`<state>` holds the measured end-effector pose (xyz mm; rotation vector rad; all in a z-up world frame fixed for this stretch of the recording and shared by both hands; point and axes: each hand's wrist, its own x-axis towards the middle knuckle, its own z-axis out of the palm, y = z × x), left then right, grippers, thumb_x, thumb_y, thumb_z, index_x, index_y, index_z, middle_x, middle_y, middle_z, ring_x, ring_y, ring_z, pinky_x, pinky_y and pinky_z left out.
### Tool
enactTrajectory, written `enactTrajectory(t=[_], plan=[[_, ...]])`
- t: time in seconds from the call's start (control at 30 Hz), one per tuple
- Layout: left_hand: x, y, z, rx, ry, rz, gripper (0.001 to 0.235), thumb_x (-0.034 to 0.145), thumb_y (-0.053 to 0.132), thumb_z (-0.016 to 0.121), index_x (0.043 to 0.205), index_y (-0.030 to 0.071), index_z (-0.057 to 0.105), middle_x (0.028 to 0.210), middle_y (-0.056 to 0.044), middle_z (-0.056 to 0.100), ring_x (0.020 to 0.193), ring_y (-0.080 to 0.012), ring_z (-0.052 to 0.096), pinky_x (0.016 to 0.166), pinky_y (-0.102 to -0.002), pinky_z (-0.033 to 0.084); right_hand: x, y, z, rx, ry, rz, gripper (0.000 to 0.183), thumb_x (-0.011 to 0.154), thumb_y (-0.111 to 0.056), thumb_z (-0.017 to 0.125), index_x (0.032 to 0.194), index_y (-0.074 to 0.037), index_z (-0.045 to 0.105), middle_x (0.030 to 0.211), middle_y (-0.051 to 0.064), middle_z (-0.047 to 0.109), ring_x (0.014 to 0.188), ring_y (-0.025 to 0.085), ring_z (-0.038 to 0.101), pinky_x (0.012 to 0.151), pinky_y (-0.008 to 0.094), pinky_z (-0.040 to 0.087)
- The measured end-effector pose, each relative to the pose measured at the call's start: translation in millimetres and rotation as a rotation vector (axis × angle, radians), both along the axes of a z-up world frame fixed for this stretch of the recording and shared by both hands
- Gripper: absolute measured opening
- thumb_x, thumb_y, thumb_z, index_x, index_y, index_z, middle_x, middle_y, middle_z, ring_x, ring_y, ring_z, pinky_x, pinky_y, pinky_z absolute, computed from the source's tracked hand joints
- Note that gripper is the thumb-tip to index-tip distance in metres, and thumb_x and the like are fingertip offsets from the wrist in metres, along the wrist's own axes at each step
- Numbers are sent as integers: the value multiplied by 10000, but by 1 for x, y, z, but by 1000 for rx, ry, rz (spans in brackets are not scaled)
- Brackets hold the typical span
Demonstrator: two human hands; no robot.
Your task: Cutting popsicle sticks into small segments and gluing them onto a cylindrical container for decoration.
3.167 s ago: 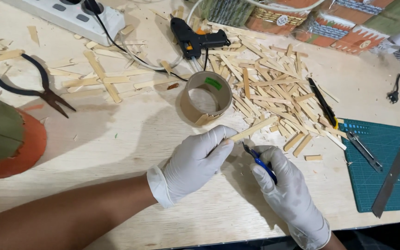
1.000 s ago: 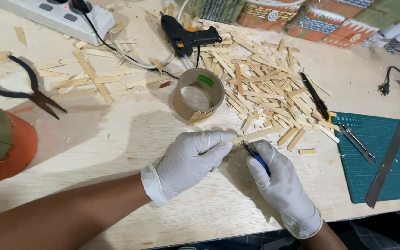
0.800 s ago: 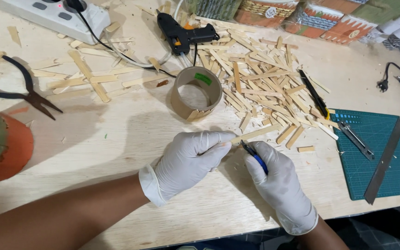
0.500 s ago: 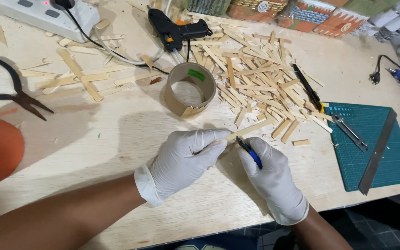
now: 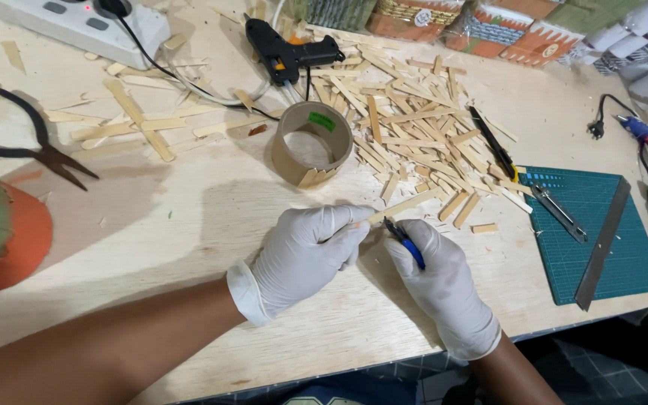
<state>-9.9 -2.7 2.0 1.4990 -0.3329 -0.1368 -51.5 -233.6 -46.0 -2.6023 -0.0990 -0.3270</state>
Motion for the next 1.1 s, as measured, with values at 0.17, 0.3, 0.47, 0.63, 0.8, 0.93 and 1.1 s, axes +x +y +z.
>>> enactTrajectory(t=[0.17,0.3,0.47,0.63,0.8,0.93,1.1], plan=[[-1,2,3,-23,117,61,215,960,73,634,1100,69,797,548,-75,685,485,-105,628,469,-239,569,1,11,34,7,100,-24,449,925,-391,697,1322,-190,637,1007,196,753,962,424,721,857,552,589],[3,5,3,-23,218,13,315,1006,217,528,1213,84,725,667,-43,676,555,-118,602,542,-230,552,2,1,52,253,61,125,386,940,-192,655,1222,-22,455,1223,183,689,1151,274,722,1006,356,601],[2,6,7,52,157,1,221,1009,211,532,1081,97,707,657,-13,687,541,-107,617,561,-245,550,44,9,94,753,232,-69,378,890,57,629,1189,-98,458,1059,96,632,919,202,632,838,314,541],[4,4,5,162,116,1,178,994,208,566,1082,138,704,629,46,685,540,-87,622,624,-247,561,83,-7,63,1272,273,115,389,797,-21,780,1170,26,678,1212,128,688,712,170,676,763,306,573],[9,3,5,115,113,-68,183,1006,191,548,1057,111,704,659,29,666,558,-101,611,625,-249,573,77,-6,43,1300,403,140,211,892,-18,722,1089,58,709,749,191,707,647,288,694,649,387,588],[10,-2,-6,44,224,-73,306,985,213,570,1205,79,736,708,-17,707,618,-101,615,586,-242,585,72,-2,46,1447,448,312,118,969,-51,671,1016,49,713,735,150,644,661,261,593,660,390,527],[8,-3,-17,21,126,-49,286,969,176,618,1197,98,773,732,-54,770,596,-110,641,586,-229,602,71,-4,45,1443,488,362,186,981,-100,654,812,-26,674,709,158,602,633,271,560,678,413,476]])
